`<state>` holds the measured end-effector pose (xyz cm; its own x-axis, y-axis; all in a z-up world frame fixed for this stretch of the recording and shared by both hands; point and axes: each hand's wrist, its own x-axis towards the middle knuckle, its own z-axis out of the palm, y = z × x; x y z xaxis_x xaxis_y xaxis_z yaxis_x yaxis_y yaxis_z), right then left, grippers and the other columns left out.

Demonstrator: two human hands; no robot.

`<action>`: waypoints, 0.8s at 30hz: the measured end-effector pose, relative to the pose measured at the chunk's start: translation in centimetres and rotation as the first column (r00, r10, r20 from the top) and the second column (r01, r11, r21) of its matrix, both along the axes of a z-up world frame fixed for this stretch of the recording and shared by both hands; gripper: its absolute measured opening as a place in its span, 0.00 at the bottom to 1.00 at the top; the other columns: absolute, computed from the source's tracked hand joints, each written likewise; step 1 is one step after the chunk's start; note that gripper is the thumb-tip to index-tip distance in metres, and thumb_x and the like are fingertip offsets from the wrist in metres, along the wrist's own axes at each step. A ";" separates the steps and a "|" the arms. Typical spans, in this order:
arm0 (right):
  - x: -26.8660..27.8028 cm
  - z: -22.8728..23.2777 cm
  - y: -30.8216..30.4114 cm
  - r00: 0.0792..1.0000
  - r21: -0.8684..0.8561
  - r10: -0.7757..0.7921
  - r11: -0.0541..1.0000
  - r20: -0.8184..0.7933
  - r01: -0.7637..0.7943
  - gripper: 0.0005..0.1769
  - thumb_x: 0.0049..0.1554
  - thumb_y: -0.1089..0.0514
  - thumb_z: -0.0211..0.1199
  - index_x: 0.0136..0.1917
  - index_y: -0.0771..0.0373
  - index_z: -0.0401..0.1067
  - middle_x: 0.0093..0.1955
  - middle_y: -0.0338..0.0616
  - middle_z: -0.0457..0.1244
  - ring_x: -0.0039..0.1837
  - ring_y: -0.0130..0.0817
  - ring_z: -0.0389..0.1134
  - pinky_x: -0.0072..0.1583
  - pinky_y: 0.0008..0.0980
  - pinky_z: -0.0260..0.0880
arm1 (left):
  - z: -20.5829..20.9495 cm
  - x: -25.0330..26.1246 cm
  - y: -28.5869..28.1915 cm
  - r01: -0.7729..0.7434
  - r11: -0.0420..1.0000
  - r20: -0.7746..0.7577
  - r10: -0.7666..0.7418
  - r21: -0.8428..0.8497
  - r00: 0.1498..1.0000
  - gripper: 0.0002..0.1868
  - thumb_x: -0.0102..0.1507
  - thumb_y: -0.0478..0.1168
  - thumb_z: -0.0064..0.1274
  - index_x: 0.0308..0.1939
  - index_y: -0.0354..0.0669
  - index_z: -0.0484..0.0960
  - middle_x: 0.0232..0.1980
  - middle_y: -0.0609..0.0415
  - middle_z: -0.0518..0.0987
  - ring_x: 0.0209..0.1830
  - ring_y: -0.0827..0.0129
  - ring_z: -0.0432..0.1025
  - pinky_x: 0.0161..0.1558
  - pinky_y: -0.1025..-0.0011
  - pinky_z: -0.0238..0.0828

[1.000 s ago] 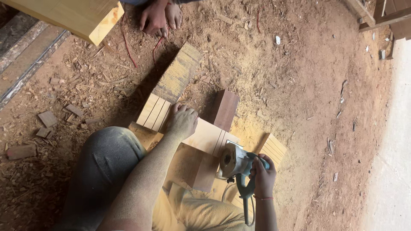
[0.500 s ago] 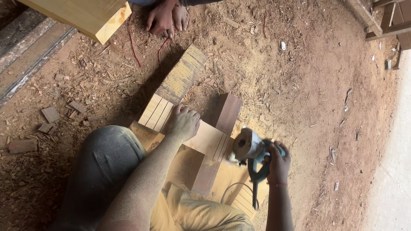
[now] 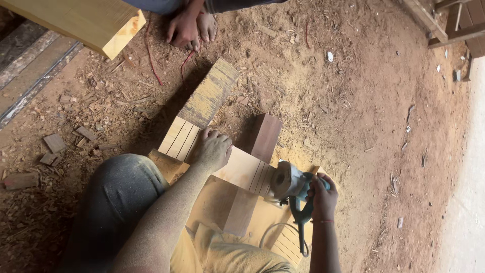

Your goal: The person uses a power circular saw to cut a series of parallel grooves into a wooden board while sitting on the ground.

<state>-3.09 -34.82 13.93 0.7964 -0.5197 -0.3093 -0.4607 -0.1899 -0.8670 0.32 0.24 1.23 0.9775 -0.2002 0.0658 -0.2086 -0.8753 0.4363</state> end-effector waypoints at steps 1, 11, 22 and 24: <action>2.0 0.0 -0.4 0.999 0.003 0.034 0.999 0.024 -0.035 0.14 0.59 0.59 0.65 0.59 0.60 0.69 0.34 0.36 0.62 0.30 0.23 0.60 0.31 0.25 0.60 | 0.1 0.0 0.1 0.003 1.000 -0.044 -0.002 0.006 0.999 0.18 0.70 0.52 0.41 0.48 0.50 0.83 0.48 0.58 0.81 0.54 0.65 0.70 0.66 0.53 0.51; 1.8 3.3 0.1 0.996 0.014 0.042 0.999 0.084 -0.043 0.16 0.60 0.60 0.62 0.61 0.57 0.68 0.39 0.36 0.66 0.32 0.21 0.60 0.33 0.22 0.61 | -0.1 -0.2 0.0 0.000 1.000 -0.055 0.000 -0.002 0.998 0.18 0.71 0.52 0.40 0.47 0.49 0.82 0.47 0.56 0.80 0.57 0.64 0.69 0.68 0.53 0.49; -8.8 -1.0 -0.6 0.999 0.035 -0.047 0.998 -0.002 0.047 0.13 0.59 0.61 0.64 0.58 0.61 0.71 0.34 0.37 0.61 0.30 0.23 0.59 0.31 0.26 0.60 | -1.9 -0.2 -0.3 0.011 0.998 -0.039 -0.014 -0.057 0.999 0.17 0.71 0.49 0.42 0.49 0.46 0.83 0.48 0.55 0.81 0.55 0.62 0.70 0.69 0.51 0.49; -6.4 -0.8 -0.9 1.000 0.049 -0.022 0.999 0.013 0.022 0.13 0.59 0.61 0.64 0.58 0.61 0.70 0.34 0.37 0.61 0.30 0.23 0.59 0.31 0.25 0.59 | -1.8 0.0 -0.7 0.010 0.996 -0.017 -0.011 -0.091 1.000 0.16 0.71 0.49 0.42 0.47 0.46 0.83 0.48 0.55 0.81 0.55 0.62 0.70 0.69 0.51 0.50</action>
<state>-9.47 -35.76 13.11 0.7894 -0.5216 -0.3237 -0.4520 -0.1372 -0.8814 0.32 -0.46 -0.58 0.9765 -0.2046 0.0676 -0.2096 -0.8296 0.5175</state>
